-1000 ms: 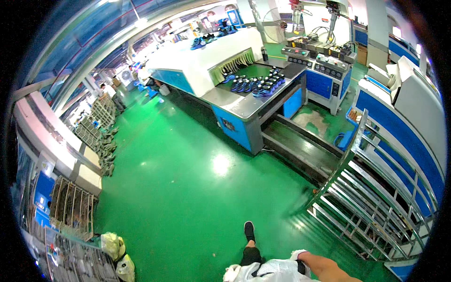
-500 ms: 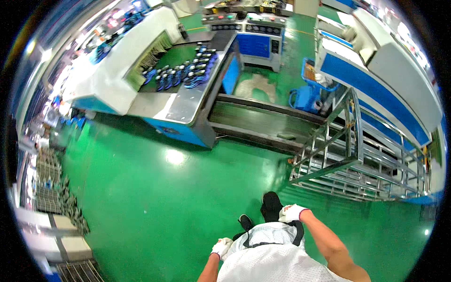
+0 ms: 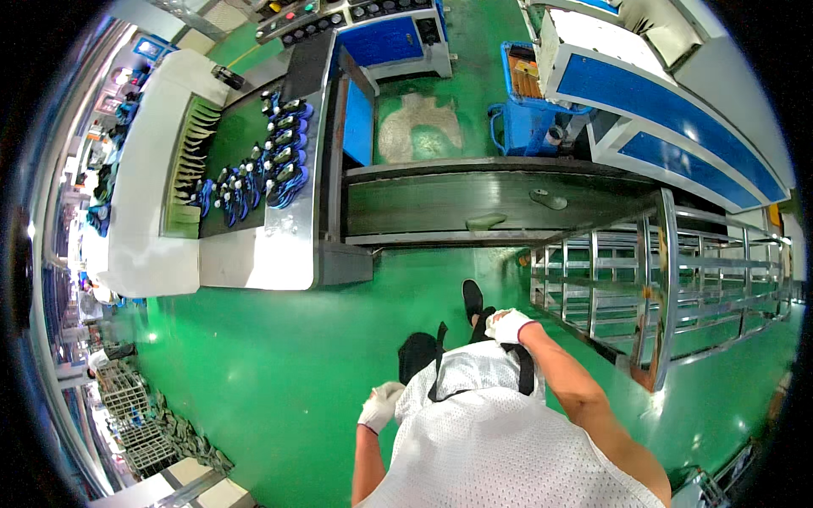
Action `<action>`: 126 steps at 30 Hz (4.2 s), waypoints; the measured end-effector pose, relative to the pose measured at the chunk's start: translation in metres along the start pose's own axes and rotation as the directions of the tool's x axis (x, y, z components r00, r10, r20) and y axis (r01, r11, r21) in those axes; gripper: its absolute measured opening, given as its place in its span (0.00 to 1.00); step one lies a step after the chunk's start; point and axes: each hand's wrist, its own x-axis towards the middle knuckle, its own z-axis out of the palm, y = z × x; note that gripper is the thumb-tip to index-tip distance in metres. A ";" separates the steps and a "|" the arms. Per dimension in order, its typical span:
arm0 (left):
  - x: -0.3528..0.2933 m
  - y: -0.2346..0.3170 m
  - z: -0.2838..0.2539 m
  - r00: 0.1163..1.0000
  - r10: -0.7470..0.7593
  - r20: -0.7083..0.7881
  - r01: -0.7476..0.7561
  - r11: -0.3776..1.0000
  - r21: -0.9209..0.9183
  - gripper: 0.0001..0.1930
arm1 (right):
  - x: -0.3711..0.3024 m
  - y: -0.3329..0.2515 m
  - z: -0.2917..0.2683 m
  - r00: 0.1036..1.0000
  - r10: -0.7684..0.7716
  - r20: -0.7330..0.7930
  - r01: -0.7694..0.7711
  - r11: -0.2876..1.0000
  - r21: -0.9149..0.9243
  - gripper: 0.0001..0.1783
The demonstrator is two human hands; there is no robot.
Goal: The person picks up shoes from a conveyor belt, walks to a machine, and places the shoes into the machine one at a time while pressing buttons.
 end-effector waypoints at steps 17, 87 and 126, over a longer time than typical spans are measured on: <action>0.248 0.133 -0.170 0.977 0.141 0.161 -0.170 0.969 0.179 0.20 | 0.177 -0.023 -0.185 0.989 0.149 -0.006 -0.149 0.988 -0.042 0.26; 0.741 0.483 -0.719 0.574 -0.191 -0.796 0.151 0.980 -0.126 0.35 | 0.627 0.118 -0.844 0.684 0.725 0.084 -0.582 0.473 0.661 0.20; 0.787 0.955 -0.860 0.533 0.583 -0.613 -0.840 0.278 -0.466 0.38 | 0.791 -0.145 -1.172 0.922 -0.374 -0.101 0.024 -0.205 0.979 0.34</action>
